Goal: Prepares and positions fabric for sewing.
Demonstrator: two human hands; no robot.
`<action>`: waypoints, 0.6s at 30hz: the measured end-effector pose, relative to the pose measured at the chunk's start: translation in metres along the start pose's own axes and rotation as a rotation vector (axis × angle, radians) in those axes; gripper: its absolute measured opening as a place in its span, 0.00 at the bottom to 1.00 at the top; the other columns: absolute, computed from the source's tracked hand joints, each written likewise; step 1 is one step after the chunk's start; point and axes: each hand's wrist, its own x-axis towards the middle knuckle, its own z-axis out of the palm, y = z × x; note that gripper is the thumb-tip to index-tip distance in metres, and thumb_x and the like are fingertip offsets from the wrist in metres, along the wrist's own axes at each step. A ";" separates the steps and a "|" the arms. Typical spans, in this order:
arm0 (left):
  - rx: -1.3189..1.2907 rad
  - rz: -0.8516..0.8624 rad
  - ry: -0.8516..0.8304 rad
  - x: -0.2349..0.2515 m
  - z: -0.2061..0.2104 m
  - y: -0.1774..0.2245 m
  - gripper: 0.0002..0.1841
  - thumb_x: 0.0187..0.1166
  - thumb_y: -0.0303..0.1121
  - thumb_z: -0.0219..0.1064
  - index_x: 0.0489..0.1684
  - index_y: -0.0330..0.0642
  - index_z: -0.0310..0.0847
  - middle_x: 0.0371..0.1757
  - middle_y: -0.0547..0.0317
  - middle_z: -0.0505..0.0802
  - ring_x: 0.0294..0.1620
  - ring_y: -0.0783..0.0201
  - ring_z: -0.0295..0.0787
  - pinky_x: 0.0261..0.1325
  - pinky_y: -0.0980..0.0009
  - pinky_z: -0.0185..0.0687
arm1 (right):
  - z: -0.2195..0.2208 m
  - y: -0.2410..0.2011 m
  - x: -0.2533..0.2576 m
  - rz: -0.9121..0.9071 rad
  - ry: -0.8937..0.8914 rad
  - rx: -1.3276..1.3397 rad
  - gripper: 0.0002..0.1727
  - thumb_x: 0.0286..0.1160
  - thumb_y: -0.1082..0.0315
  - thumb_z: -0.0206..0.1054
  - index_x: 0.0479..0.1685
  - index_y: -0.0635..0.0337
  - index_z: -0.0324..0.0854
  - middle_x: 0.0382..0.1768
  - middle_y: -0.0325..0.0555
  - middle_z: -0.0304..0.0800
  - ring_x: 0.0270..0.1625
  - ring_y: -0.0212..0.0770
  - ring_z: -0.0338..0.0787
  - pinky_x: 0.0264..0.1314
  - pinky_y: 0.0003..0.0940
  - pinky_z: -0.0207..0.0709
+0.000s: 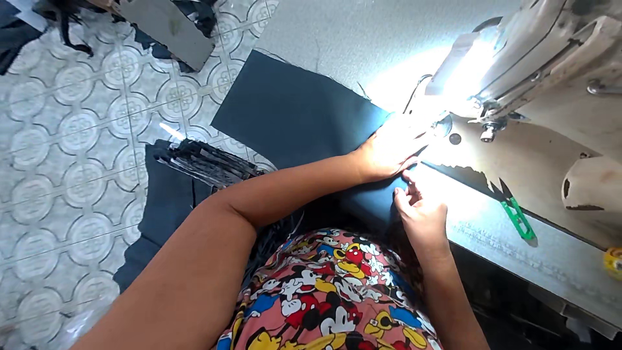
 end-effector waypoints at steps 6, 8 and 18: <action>0.009 0.006 0.024 0.009 0.005 -0.006 0.24 0.87 0.43 0.52 0.75 0.45 0.82 0.77 0.47 0.85 0.79 0.46 0.77 0.84 0.47 0.59 | -0.002 0.002 0.008 -0.007 0.018 0.000 0.20 0.71 0.72 0.71 0.63 0.65 0.86 0.29 0.41 0.87 0.24 0.26 0.80 0.28 0.22 0.77; 0.014 0.000 0.011 0.009 0.003 -0.006 0.24 0.87 0.43 0.52 0.75 0.46 0.82 0.77 0.48 0.85 0.80 0.46 0.76 0.84 0.47 0.59 | -0.002 0.003 0.009 -0.018 0.024 -0.002 0.20 0.70 0.72 0.71 0.63 0.65 0.86 0.28 0.41 0.87 0.23 0.26 0.80 0.28 0.23 0.77; -0.007 0.014 0.031 0.014 0.007 -0.012 0.24 0.86 0.42 0.52 0.75 0.47 0.83 0.77 0.50 0.85 0.81 0.47 0.75 0.84 0.47 0.61 | -0.001 0.002 0.015 -0.032 0.046 -0.048 0.19 0.71 0.73 0.70 0.63 0.65 0.86 0.28 0.43 0.86 0.24 0.29 0.80 0.28 0.25 0.78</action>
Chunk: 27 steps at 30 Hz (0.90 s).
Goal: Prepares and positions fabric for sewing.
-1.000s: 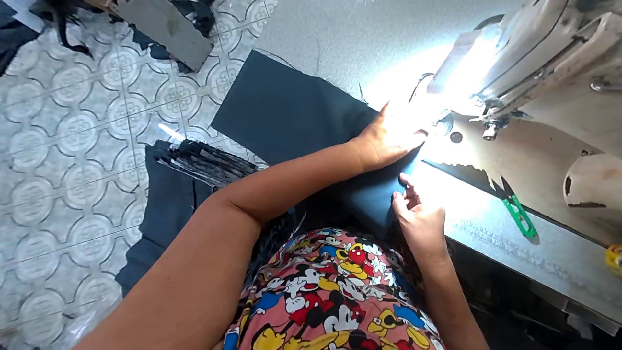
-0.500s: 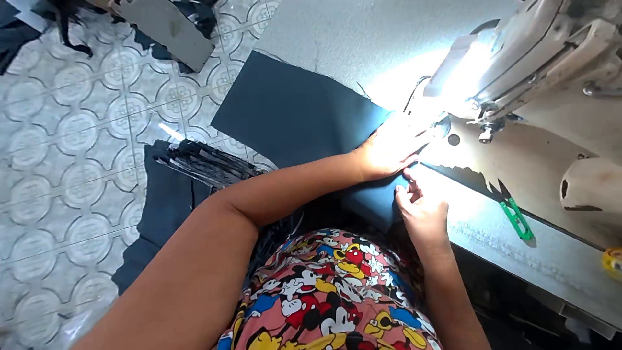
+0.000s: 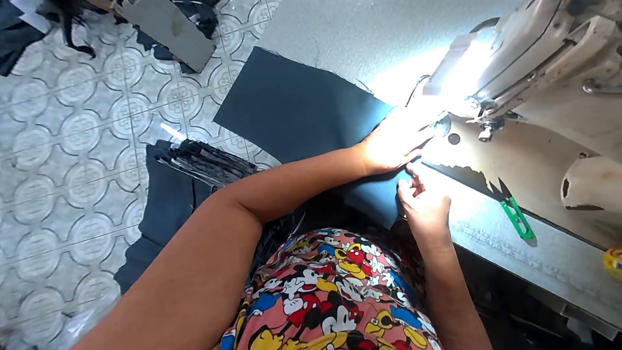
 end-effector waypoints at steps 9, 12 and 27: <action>0.030 0.027 0.027 0.003 0.004 -0.008 0.24 0.88 0.44 0.51 0.73 0.47 0.84 0.79 0.48 0.84 0.84 0.46 0.72 0.86 0.46 0.58 | 0.001 -0.002 0.008 0.045 0.014 -0.129 0.19 0.74 0.70 0.70 0.65 0.62 0.87 0.30 0.45 0.90 0.27 0.33 0.85 0.32 0.31 0.82; 0.029 0.090 0.081 0.007 0.003 -0.013 0.21 0.88 0.42 0.54 0.67 0.46 0.88 0.75 0.45 0.86 0.81 0.44 0.75 0.85 0.45 0.61 | 0.001 -0.005 0.014 0.086 0.012 -0.156 0.19 0.75 0.70 0.69 0.65 0.60 0.87 0.31 0.45 0.91 0.28 0.35 0.86 0.33 0.34 0.82; -0.223 0.094 0.076 -0.028 -0.021 0.005 0.15 0.87 0.25 0.57 0.51 0.40 0.94 0.59 0.47 0.95 0.68 0.52 0.88 0.76 0.56 0.76 | -0.002 0.013 -0.049 -0.332 0.101 -0.376 0.15 0.79 0.68 0.68 0.61 0.53 0.92 0.44 0.51 0.96 0.46 0.52 0.93 0.47 0.43 0.85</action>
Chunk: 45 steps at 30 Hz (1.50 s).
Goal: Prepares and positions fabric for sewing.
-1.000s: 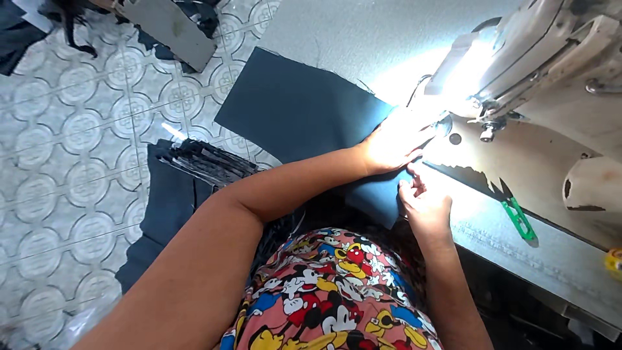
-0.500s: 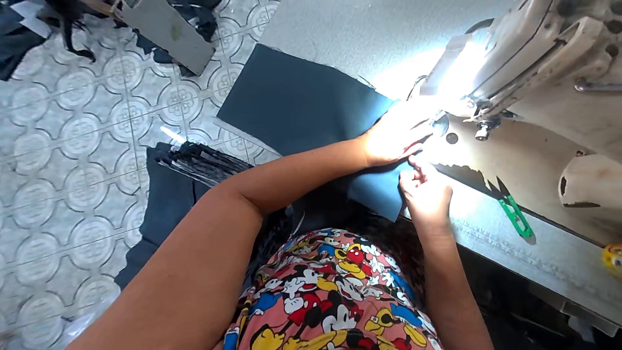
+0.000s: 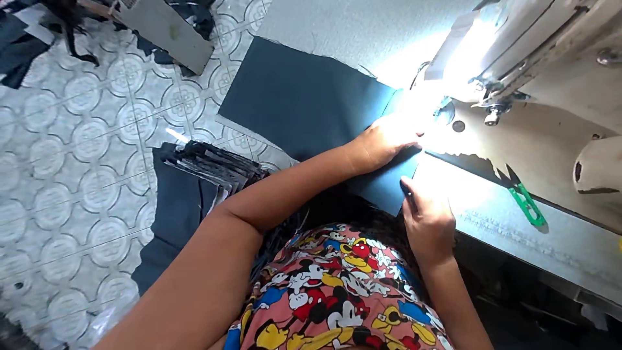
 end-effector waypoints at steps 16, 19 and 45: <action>0.156 0.007 -0.196 -0.004 -0.010 0.012 0.16 0.83 0.41 0.65 0.61 0.48 0.91 0.75 0.48 0.87 0.81 0.44 0.78 0.80 0.34 0.63 | 0.008 0.002 -0.005 -0.050 -0.004 -0.110 0.13 0.71 0.73 0.70 0.51 0.55 0.94 0.61 0.45 0.95 0.61 0.51 0.92 0.59 0.44 0.84; 0.082 0.043 -0.312 -0.008 -0.024 0.015 0.15 0.80 0.47 0.67 0.57 0.54 0.92 0.75 0.51 0.87 0.84 0.42 0.73 0.82 0.20 0.45 | 0.008 0.002 -0.004 -0.054 -0.027 -0.113 0.13 0.71 0.73 0.70 0.53 0.57 0.93 0.62 0.47 0.94 0.63 0.53 0.92 0.61 0.46 0.84; 0.001 0.099 -0.244 0.009 -0.010 -0.035 0.22 0.82 0.55 0.59 0.68 0.63 0.88 0.80 0.53 0.82 0.89 0.43 0.65 0.81 0.17 0.33 | 0.016 0.021 0.035 -0.060 0.072 -0.209 0.13 0.71 0.71 0.70 0.50 0.53 0.96 0.56 0.48 0.97 0.61 0.54 0.94 0.60 0.51 0.85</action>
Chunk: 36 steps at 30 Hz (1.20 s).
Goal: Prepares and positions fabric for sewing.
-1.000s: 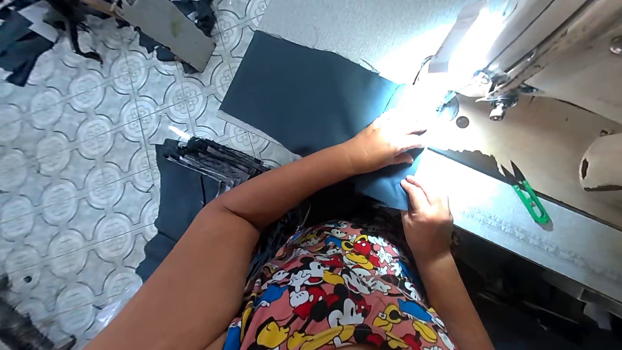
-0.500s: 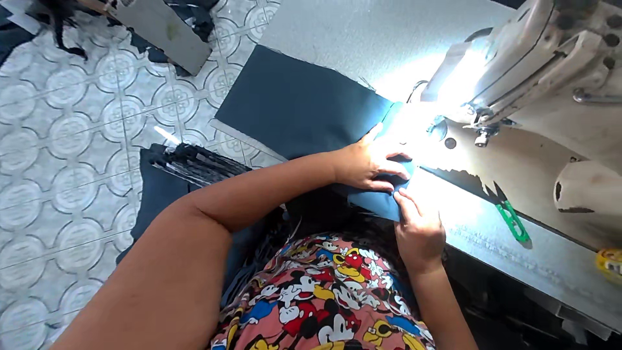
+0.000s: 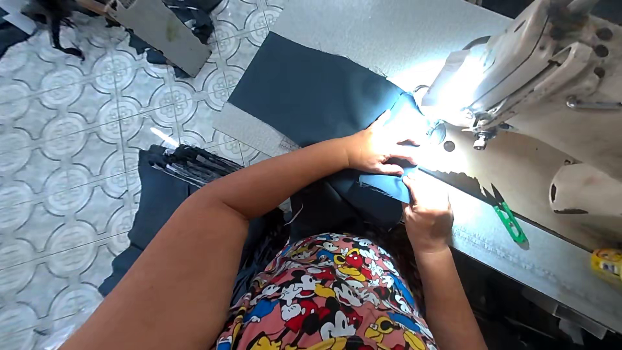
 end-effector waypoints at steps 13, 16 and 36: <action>-0.005 0.013 0.023 0.004 -0.001 -0.006 0.21 0.83 0.54 0.59 0.69 0.66 0.87 0.78 0.51 0.83 0.88 0.43 0.66 0.81 0.17 0.37 | 0.003 0.004 0.006 -0.011 0.037 0.014 0.12 0.74 0.70 0.69 0.51 0.54 0.95 0.53 0.50 0.97 0.59 0.54 0.94 0.60 0.50 0.85; -0.010 0.000 0.001 0.014 -0.005 -0.016 0.21 0.83 0.52 0.58 0.71 0.66 0.85 0.80 0.52 0.82 0.89 0.43 0.63 0.81 0.17 0.36 | 0.005 0.011 0.021 -0.021 0.052 0.028 0.13 0.73 0.71 0.70 0.52 0.54 0.94 0.54 0.54 0.95 0.60 0.57 0.93 0.57 0.52 0.85; 0.327 -0.282 0.108 0.075 -0.033 -0.010 0.19 0.88 0.37 0.59 0.66 0.36 0.87 0.75 0.34 0.84 0.79 0.38 0.76 0.82 0.50 0.65 | 0.020 0.026 0.040 -0.028 0.172 0.069 0.10 0.72 0.68 0.73 0.49 0.56 0.94 0.55 0.57 0.95 0.63 0.59 0.92 0.62 0.54 0.84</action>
